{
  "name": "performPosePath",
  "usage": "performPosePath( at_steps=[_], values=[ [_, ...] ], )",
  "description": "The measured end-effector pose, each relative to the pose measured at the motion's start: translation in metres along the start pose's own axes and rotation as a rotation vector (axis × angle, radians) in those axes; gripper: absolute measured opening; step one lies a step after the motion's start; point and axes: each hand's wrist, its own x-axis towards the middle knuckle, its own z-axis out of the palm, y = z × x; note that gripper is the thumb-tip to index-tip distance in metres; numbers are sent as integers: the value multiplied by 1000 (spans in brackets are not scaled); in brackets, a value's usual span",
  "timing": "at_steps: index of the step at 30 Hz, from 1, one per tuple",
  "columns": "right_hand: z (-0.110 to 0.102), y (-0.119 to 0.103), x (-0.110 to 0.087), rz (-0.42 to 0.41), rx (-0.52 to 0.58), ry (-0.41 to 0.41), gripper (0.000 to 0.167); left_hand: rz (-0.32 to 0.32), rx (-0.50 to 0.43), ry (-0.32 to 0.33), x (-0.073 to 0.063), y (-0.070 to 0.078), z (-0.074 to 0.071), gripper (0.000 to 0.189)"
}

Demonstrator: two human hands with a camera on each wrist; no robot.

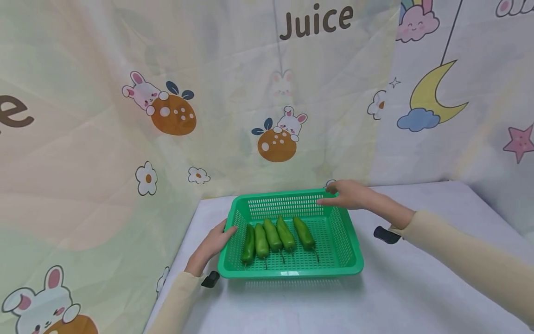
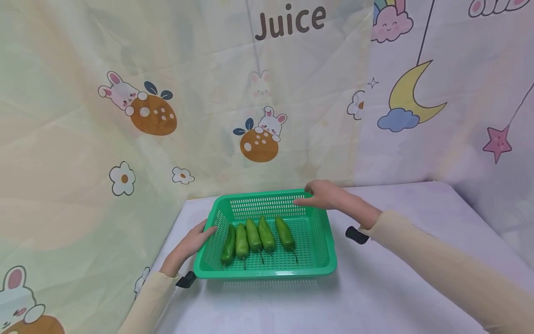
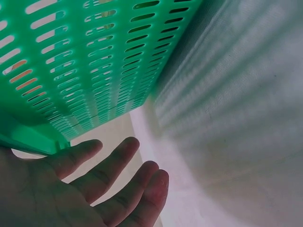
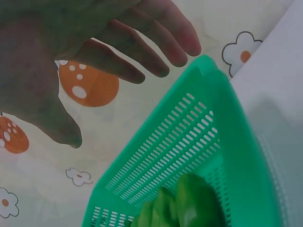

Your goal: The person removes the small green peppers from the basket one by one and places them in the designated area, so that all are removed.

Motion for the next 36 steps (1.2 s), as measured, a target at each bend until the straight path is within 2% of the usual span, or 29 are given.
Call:
performPosePath(
  at_steps=[7,14,24,31,36],
  values=[
    [8,-9,10,-3,10,-30,73,1,-16,-12,1,-1,0,64],
    [13,-20,23,-28,4,-22,70,-10,-43,-11,1,0,-2,62],
    [29,-29,38,-21,0,-76,69,-3,-69,-20,1,-1,1,62],
    [39,-34,47,33,-40,-123,71,5,-51,-23,-1,0,-1,63],
    [51,-36,55,74,-46,-162,52,-2,-61,-30,0,0,-1,63]
  ],
)
